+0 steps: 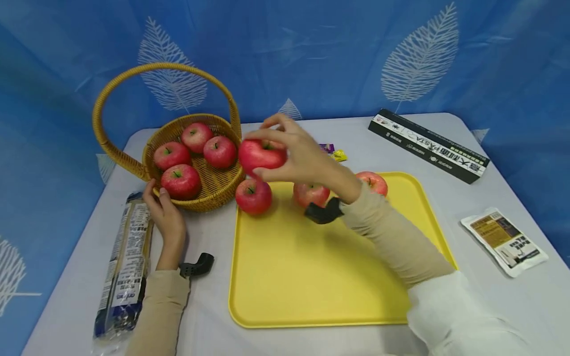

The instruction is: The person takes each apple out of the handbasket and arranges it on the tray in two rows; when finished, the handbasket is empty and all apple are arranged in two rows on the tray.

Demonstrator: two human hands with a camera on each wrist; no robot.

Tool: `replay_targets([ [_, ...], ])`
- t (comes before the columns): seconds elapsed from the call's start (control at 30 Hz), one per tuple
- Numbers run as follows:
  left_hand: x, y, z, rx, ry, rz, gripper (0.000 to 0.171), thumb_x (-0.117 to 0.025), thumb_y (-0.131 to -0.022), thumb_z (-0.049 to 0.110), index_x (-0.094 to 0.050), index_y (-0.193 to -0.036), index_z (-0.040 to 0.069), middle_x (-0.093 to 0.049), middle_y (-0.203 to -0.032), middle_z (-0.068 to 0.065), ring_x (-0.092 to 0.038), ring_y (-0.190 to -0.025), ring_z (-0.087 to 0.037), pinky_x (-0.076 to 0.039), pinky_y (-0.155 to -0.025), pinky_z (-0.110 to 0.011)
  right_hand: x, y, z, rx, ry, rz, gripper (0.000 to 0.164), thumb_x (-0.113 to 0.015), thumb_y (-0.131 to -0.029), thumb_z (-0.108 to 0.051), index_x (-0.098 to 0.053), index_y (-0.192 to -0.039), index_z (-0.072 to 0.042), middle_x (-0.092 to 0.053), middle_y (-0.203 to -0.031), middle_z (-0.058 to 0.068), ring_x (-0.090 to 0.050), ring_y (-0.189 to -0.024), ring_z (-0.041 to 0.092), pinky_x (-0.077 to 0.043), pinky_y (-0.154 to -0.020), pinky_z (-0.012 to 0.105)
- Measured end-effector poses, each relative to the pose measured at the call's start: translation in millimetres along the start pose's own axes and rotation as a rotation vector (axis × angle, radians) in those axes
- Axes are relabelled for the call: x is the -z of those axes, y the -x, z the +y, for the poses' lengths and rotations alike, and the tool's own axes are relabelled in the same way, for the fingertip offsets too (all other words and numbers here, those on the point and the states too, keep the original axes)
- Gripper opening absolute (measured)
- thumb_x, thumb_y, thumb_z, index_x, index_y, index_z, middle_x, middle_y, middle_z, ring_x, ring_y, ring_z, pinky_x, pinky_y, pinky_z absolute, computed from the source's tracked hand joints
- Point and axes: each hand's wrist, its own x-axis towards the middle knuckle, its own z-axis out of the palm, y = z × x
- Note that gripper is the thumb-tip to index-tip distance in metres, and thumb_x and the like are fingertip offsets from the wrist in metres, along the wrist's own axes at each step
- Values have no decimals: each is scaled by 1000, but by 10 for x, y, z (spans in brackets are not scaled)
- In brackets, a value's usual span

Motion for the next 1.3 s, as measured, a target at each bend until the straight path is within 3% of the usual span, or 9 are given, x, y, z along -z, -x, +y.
replay_targets([
  [0.17,0,20,33,21,-15,7,39,-32,-98,23,-34,-134,10,-34,-140,-3,-30,-130,-7,-24,-106,-20,699,672,328,-188,127,34,51,-77,-67,-27,-62,-115,-23,-45,-118,5,-47,-105,21,-47,-81,41],
  [0.3,-11,32,34,33,-22,4,38,-33,-98,23,-34,-134,11,-34,-140,-1,-29,-131,-6,-23,-107,-19,1108,1242,614,-364,210,57,54,-77,-68,-20,-60,-118,-18,-42,-119,11,-44,-105,30,-45,-77,49],
  [0.47,5,33,30,38,-37,-3,39,-32,-98,24,-33,-135,12,-33,-141,0,-27,-132,-6,-21,-108,-19,1312,1824,918,-537,290,30,55,-77,-69,-20,-58,-120,-11,-38,-121,20,-37,-106,40,-43,-75,61],
  [0.6,8,26,22,34,-28,-7,39,-32,-98,24,-32,-136,12,-31,-142,0,-26,-133,-7,-20,-109,-20,1246,2116,1087,-570,303,-35,56,-77,-68,-19,-57,-119,-9,-38,-122,21,-35,-108,41,-42,-78,62],
  [0.73,-2,20,16,28,-24,-6,39,-32,-98,23,-32,-135,10,-31,-142,-1,-26,-132,-6,-20,-109,-20,1143,2212,1153,-520,275,-61,56,-76,-69,-15,-55,-120,-9,-37,-126,20,-38,-109,39,-42,-80,62],
  [1.03,-5,15,21,15,-25,14,37,-33,-98,23,-34,-133,11,-33,-140,0,-28,-131,-4,-21,-108,-17,1104,2171,1166,-450,255,-107,57,-70,-71,-9,-47,-123,-6,-30,-128,27,-41,-105,45,-39,-78,66],
  [1.2,-15,16,26,23,-9,9,37,-33,-98,22,-34,-133,12,-33,-141,0,-28,-131,-5,-21,-108,-18,1125,2127,1145,-449,289,-128,61,-72,-71,-11,-45,-124,-9,-24,-135,28,-29,-114,49,-37,-77,68],
  [1.3,-12,22,33,24,-5,7,37,-33,-98,22,-34,-134,11,-33,-141,-1,-27,-131,-5,-21,-108,-19,1103,1970,999,-435,305,-93,63,-74,-71,-15,-45,-127,-13,-21,-141,23,-21,-123,47,-33,-82,69],
])
